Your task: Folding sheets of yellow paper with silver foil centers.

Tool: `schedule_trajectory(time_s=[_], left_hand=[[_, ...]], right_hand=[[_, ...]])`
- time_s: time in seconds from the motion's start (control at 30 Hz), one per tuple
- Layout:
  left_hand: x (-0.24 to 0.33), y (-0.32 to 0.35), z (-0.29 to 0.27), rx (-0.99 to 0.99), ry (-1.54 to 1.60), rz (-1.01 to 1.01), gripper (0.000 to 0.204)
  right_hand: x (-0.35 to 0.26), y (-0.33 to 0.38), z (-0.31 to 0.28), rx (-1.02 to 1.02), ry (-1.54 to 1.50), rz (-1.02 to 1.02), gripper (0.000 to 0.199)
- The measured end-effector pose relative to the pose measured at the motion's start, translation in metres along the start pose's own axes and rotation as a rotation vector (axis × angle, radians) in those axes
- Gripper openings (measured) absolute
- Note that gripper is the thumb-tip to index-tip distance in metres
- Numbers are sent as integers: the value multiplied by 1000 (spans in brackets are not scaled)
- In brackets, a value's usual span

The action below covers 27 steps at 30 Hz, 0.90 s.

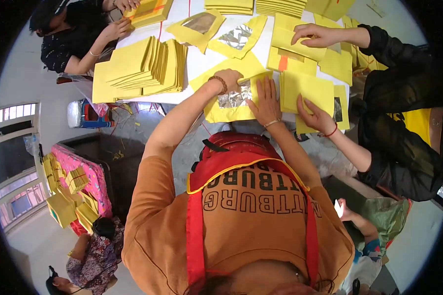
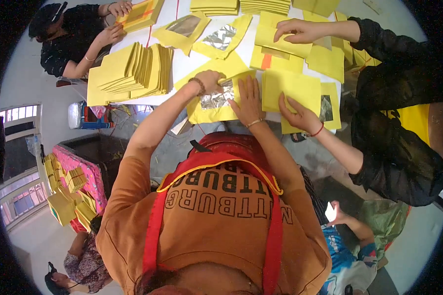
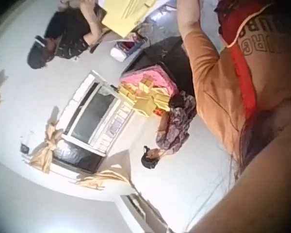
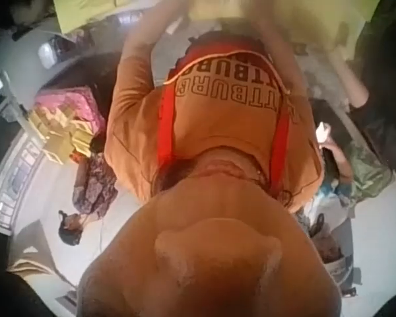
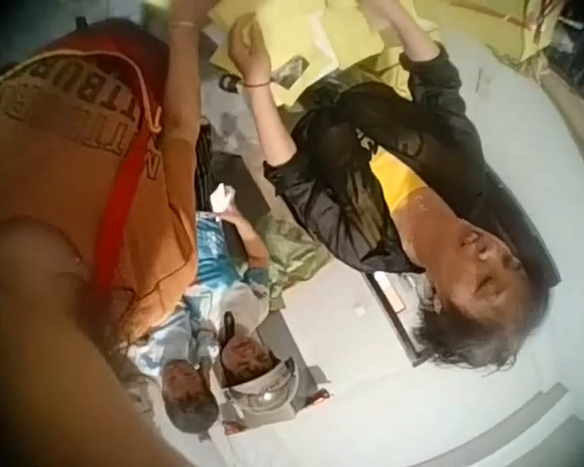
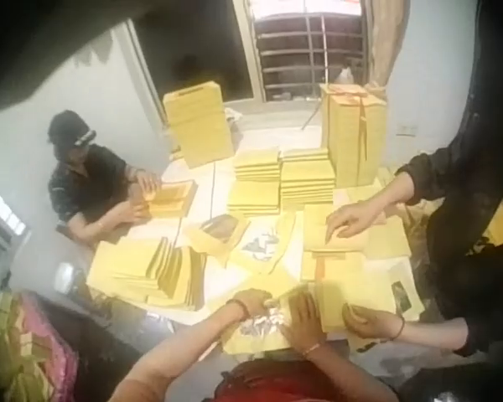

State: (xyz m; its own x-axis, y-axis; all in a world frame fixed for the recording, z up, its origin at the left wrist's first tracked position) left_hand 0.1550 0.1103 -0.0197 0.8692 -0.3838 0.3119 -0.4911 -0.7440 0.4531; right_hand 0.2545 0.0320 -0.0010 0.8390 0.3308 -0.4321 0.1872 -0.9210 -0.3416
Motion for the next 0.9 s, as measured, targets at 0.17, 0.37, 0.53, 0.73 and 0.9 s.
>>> schedule_trajectory(time_s=[0.17, 0.37, 0.53, 0.73, 0.9], left_hand=[[7, 12, -7, 128, 41, 57, 39], [2, 22, -10, 196, 182, 117, 41], [-32, 33, -43, 212, 435, 193, 38], [-77, 36, -164, 493, 608, 52, 27], [-129, -31, -176, 449, 515, -124, 31]], right_hand=[[-6, -4, -4, -128, 100, 33, 63], [-1, 0, -5, -111, 205, 32, 61], [10, -1, -28, 164, -152, 48, 57], [10, -2, -22, 94, -46, 113, 55], [2, 1, -7, -6, 212, 85, 50]])
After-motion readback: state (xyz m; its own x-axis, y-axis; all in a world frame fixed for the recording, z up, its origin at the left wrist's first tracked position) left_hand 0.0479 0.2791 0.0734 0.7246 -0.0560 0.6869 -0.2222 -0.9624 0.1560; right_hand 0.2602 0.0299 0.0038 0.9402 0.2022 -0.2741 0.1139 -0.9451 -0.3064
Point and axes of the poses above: each hand's wrist, its own y-axis away from the middle knuckle, its own z-axis out of the palm, x = y × z, the point moved 9 cm from there along -y, towards the middle knuckle, and after that the axes turned 4 degrees about x, right-handed, at the moved point
